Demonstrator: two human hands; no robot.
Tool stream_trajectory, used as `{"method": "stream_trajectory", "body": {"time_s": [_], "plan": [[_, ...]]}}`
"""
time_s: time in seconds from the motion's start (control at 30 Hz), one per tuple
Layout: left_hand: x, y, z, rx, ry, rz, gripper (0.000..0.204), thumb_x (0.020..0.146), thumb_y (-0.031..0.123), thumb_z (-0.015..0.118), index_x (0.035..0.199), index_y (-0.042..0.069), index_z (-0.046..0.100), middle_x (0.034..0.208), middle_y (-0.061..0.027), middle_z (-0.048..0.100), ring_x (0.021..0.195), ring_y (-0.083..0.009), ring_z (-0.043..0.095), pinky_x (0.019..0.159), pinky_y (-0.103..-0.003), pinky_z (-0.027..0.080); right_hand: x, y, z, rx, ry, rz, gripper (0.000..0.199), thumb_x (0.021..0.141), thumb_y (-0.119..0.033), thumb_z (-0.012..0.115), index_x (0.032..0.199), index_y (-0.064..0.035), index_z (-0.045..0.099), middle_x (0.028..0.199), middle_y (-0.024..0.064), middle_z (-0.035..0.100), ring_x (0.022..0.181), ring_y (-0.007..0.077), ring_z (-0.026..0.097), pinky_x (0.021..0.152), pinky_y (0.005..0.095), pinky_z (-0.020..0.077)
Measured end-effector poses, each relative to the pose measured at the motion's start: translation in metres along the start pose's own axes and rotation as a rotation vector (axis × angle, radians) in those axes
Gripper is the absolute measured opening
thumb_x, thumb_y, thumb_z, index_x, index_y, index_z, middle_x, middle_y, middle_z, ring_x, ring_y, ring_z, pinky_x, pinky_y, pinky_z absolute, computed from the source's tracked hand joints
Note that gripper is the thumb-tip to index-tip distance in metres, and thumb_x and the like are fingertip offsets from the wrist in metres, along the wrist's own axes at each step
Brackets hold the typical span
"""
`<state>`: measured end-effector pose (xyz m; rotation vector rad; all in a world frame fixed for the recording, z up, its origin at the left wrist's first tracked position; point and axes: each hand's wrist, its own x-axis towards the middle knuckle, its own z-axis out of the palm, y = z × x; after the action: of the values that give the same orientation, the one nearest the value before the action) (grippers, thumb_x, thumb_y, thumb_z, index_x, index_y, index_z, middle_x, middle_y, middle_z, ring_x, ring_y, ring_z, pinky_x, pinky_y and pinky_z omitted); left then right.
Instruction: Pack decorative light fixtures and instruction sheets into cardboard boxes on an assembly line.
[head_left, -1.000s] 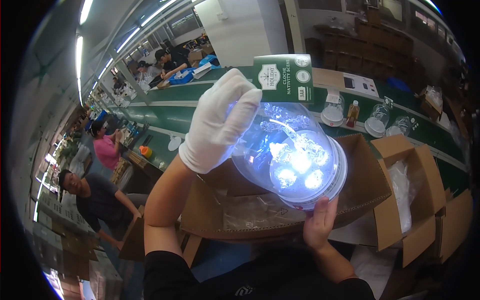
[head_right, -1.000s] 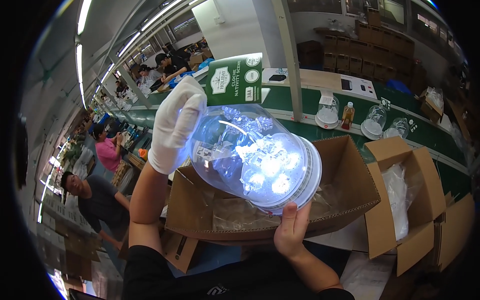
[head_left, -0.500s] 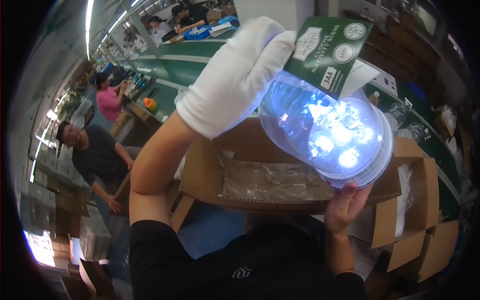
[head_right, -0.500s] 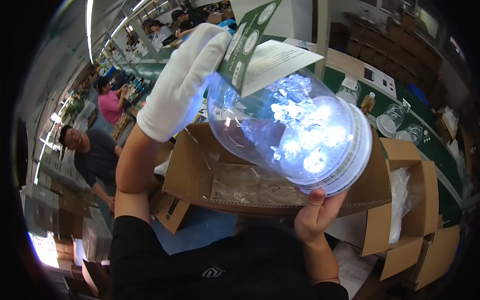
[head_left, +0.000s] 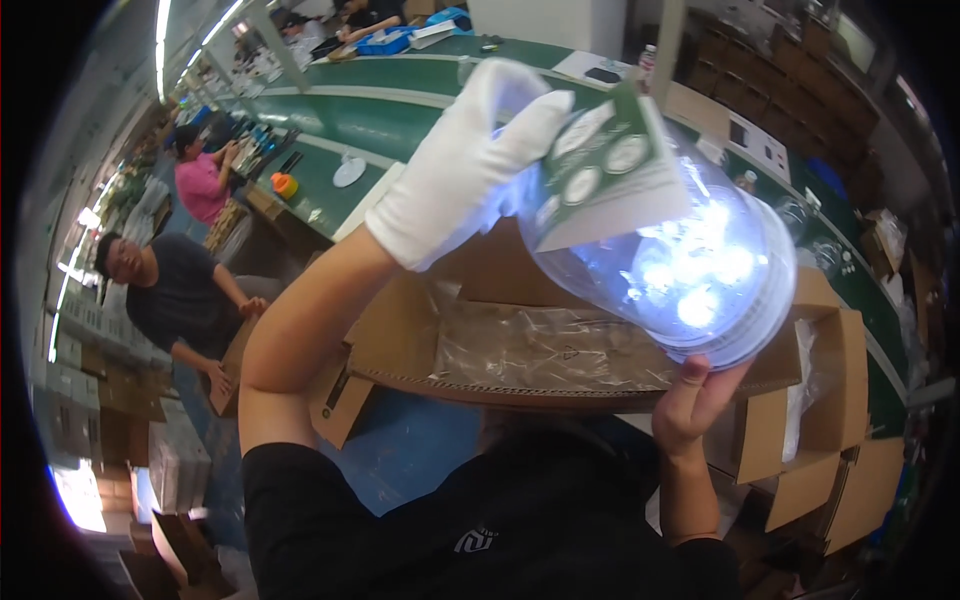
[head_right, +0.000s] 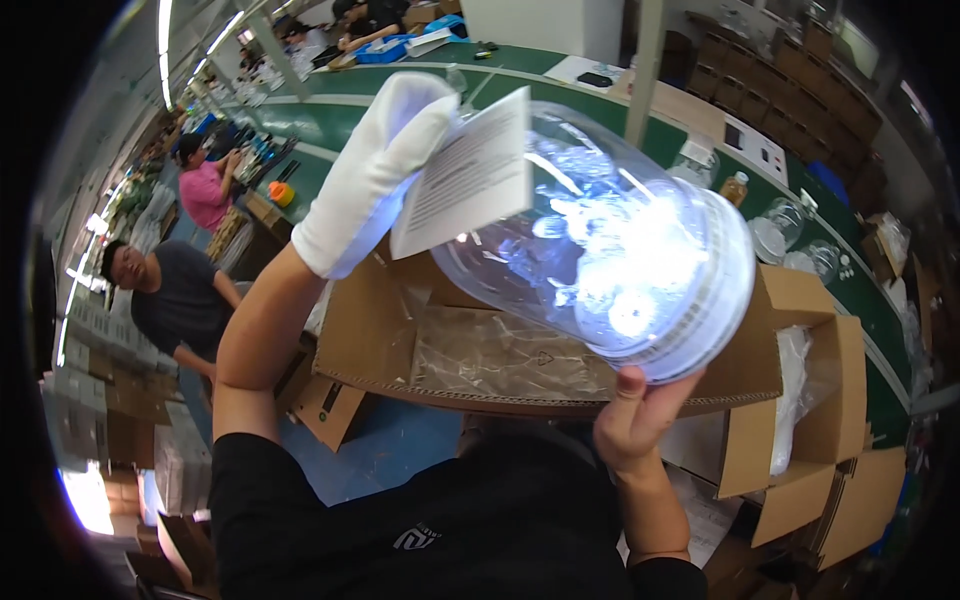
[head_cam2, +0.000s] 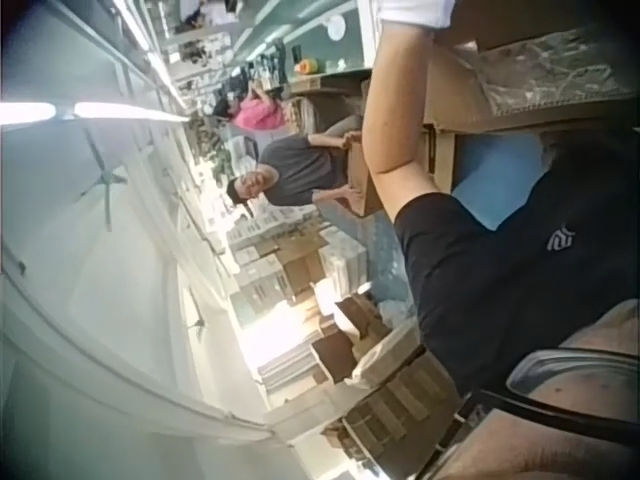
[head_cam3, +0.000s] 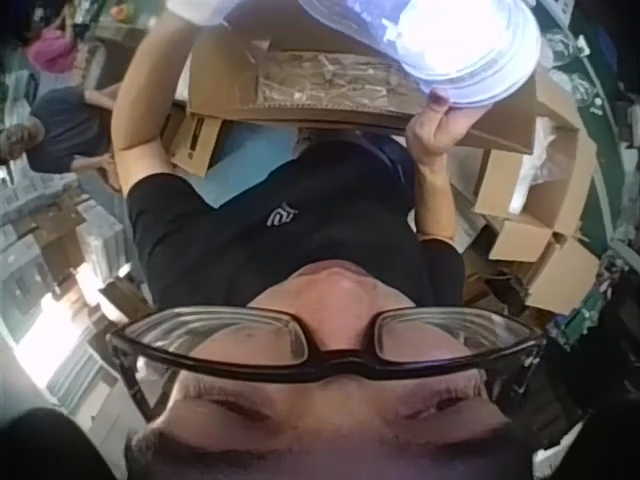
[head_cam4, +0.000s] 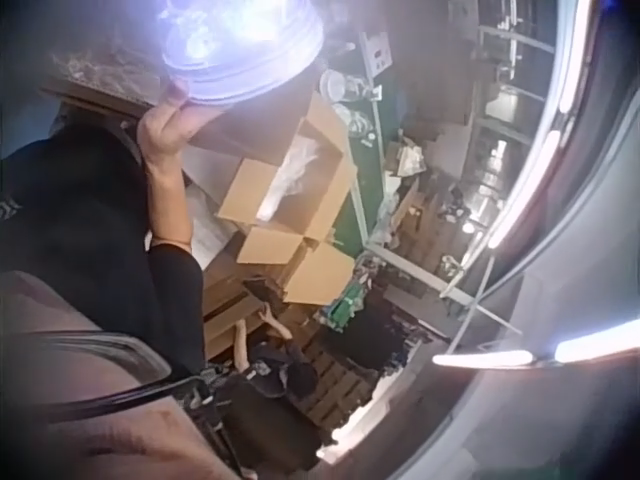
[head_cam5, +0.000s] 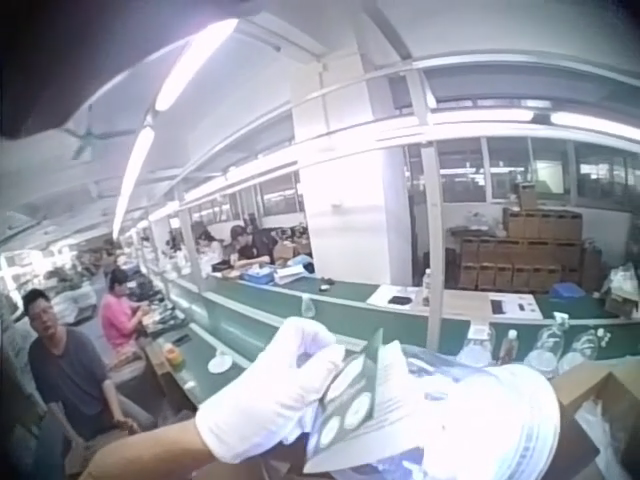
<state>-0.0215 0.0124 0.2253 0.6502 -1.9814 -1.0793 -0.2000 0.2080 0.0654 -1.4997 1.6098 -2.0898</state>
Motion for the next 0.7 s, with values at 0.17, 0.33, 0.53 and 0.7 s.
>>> {"method": "stream_trajectory", "body": {"time_s": [0.17, 0.33, 0.53, 0.7], "plan": [[-0.008, -0.028, 0.01, -0.371, 0.078, -0.155, 0.034, 0.103, 0.041, 0.052, 0.104, 0.007, 0.051, 0.073, -0.0017, 0.048, 0.057, -0.0063, 0.048, 0.056, -0.021, 0.045, -0.001, -0.002, 0.006, -0.049, -0.062, -0.025, 0.065, 0.104, -0.027, 0.048, 0.147, 0.0102, 0.017, 0.145, 0.022, 0.037, 0.132, 0.0283, 0.041, 0.112, 0.0387, 0.0301], [-0.009, -0.063, -0.012, -0.105, 0.023, -0.172, 0.06, 0.104, 0.046, 0.046, 0.068, 0.0, 0.056, 0.064, -0.0008, 0.048, 0.061, -0.0082, 0.039, 0.059, -0.029, 0.038, -0.011, 0.005, 0.004, 0.042, -0.079, -0.032, 0.077, 0.099, -0.022, 0.058, 0.148, 0.0114, 0.008, 0.146, 0.024, 0.033, 0.134, 0.029, 0.039, 0.113, 0.0394, 0.0287], [-0.009, -0.039, -0.003, 0.127, 0.038, 0.026, 0.052, 0.106, 0.033, 0.046, 0.064, 0.002, 0.051, 0.058, -0.0019, 0.045, 0.058, -0.0083, 0.038, 0.053, -0.03, 0.035, -0.014, 0.004, -0.001, -0.013, -0.104, -0.043, 0.066, 0.103, -0.023, 0.049, 0.146, 0.0105, 0.013, 0.145, 0.022, 0.034, 0.132, 0.0279, 0.038, 0.113, 0.0388, 0.0277], [-0.014, -0.06, -0.005, 0.32, 0.111, 0.439, 0.036, 0.1, 0.014, 0.043, 0.066, 0.002, 0.048, 0.057, -0.0115, 0.044, 0.048, -0.0201, 0.046, 0.047, -0.035, 0.034, -0.024, 0.002, -0.009, -0.044, -0.175, -0.072, 0.064, 0.102, -0.021, 0.049, 0.144, 0.0104, 0.013, 0.142, 0.0222, 0.034, 0.13, 0.0273, 0.039, 0.113, 0.0385, 0.0274]]}}
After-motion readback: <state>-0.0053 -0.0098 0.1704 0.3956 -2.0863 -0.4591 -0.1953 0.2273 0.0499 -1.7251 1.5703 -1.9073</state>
